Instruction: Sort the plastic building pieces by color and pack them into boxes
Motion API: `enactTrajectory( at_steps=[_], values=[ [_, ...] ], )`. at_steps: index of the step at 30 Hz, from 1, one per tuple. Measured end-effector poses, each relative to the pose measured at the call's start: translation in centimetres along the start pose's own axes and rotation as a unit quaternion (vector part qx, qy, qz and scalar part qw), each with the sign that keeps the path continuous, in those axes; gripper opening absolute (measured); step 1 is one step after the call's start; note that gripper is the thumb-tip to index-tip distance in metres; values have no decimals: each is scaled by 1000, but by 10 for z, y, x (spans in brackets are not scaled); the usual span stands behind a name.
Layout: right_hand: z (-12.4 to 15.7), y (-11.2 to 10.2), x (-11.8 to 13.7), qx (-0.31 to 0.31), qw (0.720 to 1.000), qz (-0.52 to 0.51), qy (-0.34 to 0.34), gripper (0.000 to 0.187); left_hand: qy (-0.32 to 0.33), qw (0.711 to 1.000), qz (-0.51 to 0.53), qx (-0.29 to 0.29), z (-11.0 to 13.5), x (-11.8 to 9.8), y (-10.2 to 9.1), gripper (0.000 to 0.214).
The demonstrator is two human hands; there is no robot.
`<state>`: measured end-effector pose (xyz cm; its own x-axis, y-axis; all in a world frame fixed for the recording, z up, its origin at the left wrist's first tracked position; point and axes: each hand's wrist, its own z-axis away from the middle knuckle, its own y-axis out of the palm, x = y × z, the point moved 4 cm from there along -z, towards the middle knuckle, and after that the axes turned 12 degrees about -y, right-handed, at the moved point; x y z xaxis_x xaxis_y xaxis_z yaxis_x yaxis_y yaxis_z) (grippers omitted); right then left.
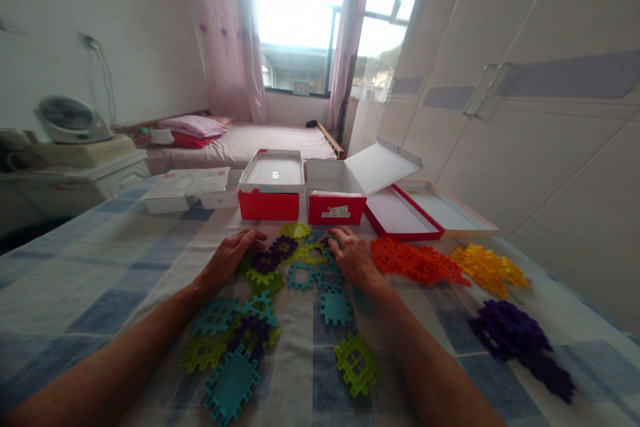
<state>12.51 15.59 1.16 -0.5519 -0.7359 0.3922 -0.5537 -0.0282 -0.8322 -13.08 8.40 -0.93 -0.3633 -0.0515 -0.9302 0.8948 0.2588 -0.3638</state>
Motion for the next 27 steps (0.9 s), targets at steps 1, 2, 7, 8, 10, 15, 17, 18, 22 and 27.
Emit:
enactTrajectory(
  at_steps=[1, 2, 7, 8, 10, 15, 17, 18, 22, 27],
  values=[
    [0, 1, -3, 6, 1000, 22, 11, 38, 4, 1000, -2, 1, 0, 0, 0, 52],
    [0, 3, -6, 20, 999, 45, 22, 37, 7, 1000, -3, 1, -1, 1, 0, 51],
    [1, 15, -6, 86, 990, 100, 48, 40, 11, 999, 31, -2, -4, 8, 1, 56],
    [1, 16, -4, 90, 990, 95, 50, 40, 13, 999, 39, -2, -5, 10, 1, 57],
    [0, 17, -2, 87, 992, 76, 56, 38, 12, 999, 46, -3, -6, 12, 1, 59],
    [-1, 17, -3, 71, 994, 54, 62, 36, 14, 998, 55, -3, -6, 12, 2, 60],
    [0, 16, -4, 82, 993, 58, 60, 38, 11, 998, 58, -4, -6, 11, 2, 60],
    [1, 15, -4, 92, 993, 55, 57, 38, 9, 998, 58, -7, -6, 10, 2, 61],
    [4, 13, -3, 111, 994, 9, 14, 38, 3, 999, 44, -17, -5, 9, 1, 62],
    [5, 13, -10, 96, 995, -15, 3, 38, 4, 999, 44, -16, -6, 11, 2, 62]
  ],
)
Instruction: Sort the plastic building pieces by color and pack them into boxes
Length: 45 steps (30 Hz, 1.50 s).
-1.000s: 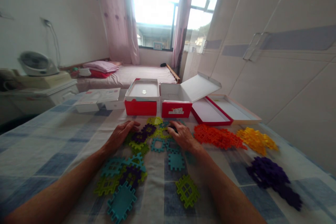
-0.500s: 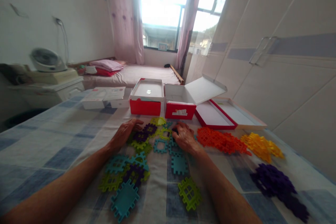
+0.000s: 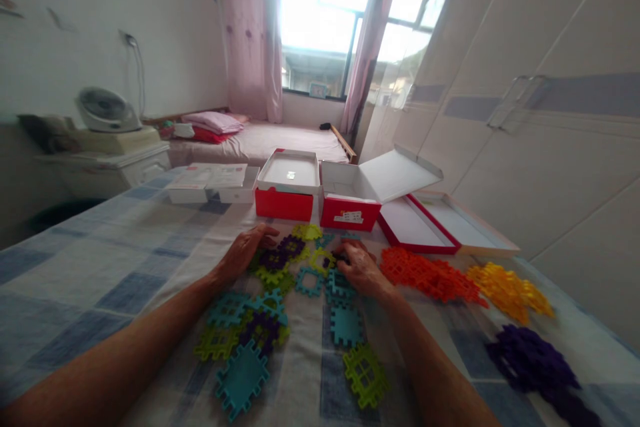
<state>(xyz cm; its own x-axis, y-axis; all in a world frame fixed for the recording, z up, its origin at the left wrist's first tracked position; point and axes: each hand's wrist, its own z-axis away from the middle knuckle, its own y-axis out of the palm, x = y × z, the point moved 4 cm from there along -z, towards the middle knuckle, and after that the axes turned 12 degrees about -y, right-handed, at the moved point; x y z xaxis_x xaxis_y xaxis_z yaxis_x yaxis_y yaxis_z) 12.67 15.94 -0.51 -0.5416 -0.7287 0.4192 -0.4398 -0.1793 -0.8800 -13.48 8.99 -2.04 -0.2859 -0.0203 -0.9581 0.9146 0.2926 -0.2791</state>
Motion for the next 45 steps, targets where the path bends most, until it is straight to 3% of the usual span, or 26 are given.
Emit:
enactTrajectory(
  at_steps=[4, 9, 12, 17, 22, 25, 28, 30, 36, 41, 45],
  values=[
    [2, -2, -3, 20, 1000, -10, 4, 52, 1, 1000, -4, -5, 1, -1, 0, 62],
    [5, -8, 1, 44, 998, -34, 10, 52, -5, 1000, 0, -12, 2, -4, -1, 60],
    [5, -10, 6, 4, 998, -60, 18, 49, -3, 1000, 0, -12, 1, -3, 0, 61],
    [4, -13, 14, -76, 992, -92, 38, 24, -13, 999, 44, -15, 1, -2, -2, 63],
    [0, -33, 32, -170, 982, -58, 52, 30, -38, 992, 114, -25, 2, -4, -4, 65],
    [-17, -30, 55, -96, 993, -69, -5, 31, -45, 990, 130, -29, 1, -4, -3, 66],
    [-43, -9, 79, 10, 992, -60, -108, 23, -47, 989, 138, -30, 1, -3, -3, 65],
    [-60, 4, 89, 35, 987, -31, -151, 20, -45, 989, 141, -29, 1, -3, -3, 64],
    [-86, 23, 87, 104, 983, 37, -143, 19, -35, 990, 135, -27, 0, -3, -3, 64],
    [-70, 21, 86, 24, 981, -10, -192, 20, -38, 989, 137, -28, 0, -2, -2, 63],
    [-52, 5, 80, -82, 987, -92, -99, 42, -38, 988, 144, -30, 0, -3, -1, 63]
  ],
)
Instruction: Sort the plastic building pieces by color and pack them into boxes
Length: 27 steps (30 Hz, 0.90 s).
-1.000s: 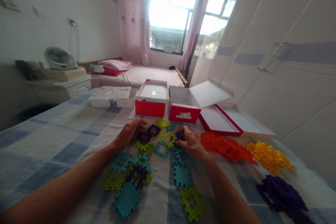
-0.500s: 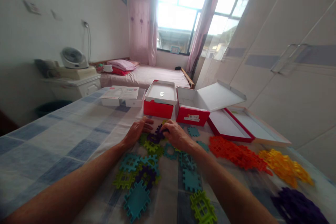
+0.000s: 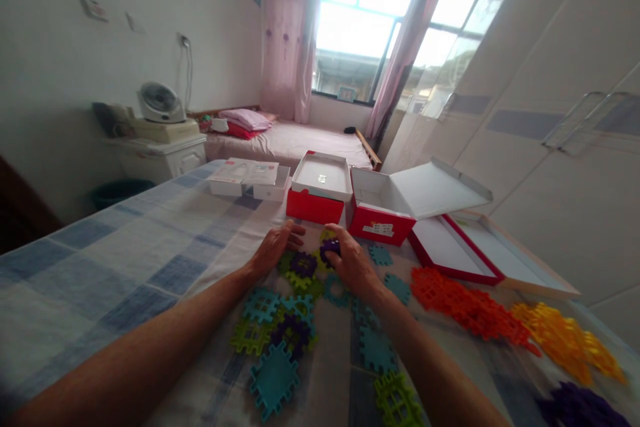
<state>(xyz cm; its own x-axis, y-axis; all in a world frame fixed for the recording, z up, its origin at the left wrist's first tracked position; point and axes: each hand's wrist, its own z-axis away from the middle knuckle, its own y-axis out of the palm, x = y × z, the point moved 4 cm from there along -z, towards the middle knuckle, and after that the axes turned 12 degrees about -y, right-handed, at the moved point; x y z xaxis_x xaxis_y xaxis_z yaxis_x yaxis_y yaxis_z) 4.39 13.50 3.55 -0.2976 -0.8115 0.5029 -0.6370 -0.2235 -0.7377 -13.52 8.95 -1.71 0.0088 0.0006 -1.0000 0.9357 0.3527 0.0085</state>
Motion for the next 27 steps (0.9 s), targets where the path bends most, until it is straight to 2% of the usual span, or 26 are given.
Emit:
enactTrajectory(
  at_steps=[2, 3, 6, 8, 12, 15, 17, 20, 22, 24, 27],
  values=[
    [2, -9, 3, -32, 996, -52, 63, 43, 0, 1000, 1, 1, 0, 0, 0, 63],
    [2, -10, 6, -21, 993, -87, 82, 39, 0, 1000, 1, 1, 0, 0, 0, 64],
    [-4, 4, 20, 72, 982, -160, 76, 27, -3, 1000, -8, -3, 1, -1, -2, 66],
    [-7, 17, 29, 105, 986, -119, 41, 17, -9, 1000, -20, -5, 2, -1, -3, 67],
    [-10, 37, 36, 119, 993, 3, 2, 8, -16, 999, -31, 1, 3, -2, -4, 68],
    [-7, 42, 35, 156, 987, 19, 17, 8, -13, 1000, -28, -4, 2, -2, -3, 68],
    [-5, 40, 36, 133, 991, 12, 2, 8, -12, 1000, -25, -3, 2, -1, -3, 69],
    [-3, 29, 42, 55, 998, -21, -27, 16, -12, 1000, -26, -5, 2, -1, -2, 69],
    [2, 16, 44, 16, 998, -57, -9, 21, -14, 999, -32, -12, 3, -2, -2, 69],
    [10, -4, 46, -17, 995, -98, 24, 28, -16, 999, -36, -19, 3, -3, -3, 68],
    [37, -48, 41, -68, 987, -123, 78, 39, -14, 999, -40, -19, 4, -4, -2, 68]
  ],
)
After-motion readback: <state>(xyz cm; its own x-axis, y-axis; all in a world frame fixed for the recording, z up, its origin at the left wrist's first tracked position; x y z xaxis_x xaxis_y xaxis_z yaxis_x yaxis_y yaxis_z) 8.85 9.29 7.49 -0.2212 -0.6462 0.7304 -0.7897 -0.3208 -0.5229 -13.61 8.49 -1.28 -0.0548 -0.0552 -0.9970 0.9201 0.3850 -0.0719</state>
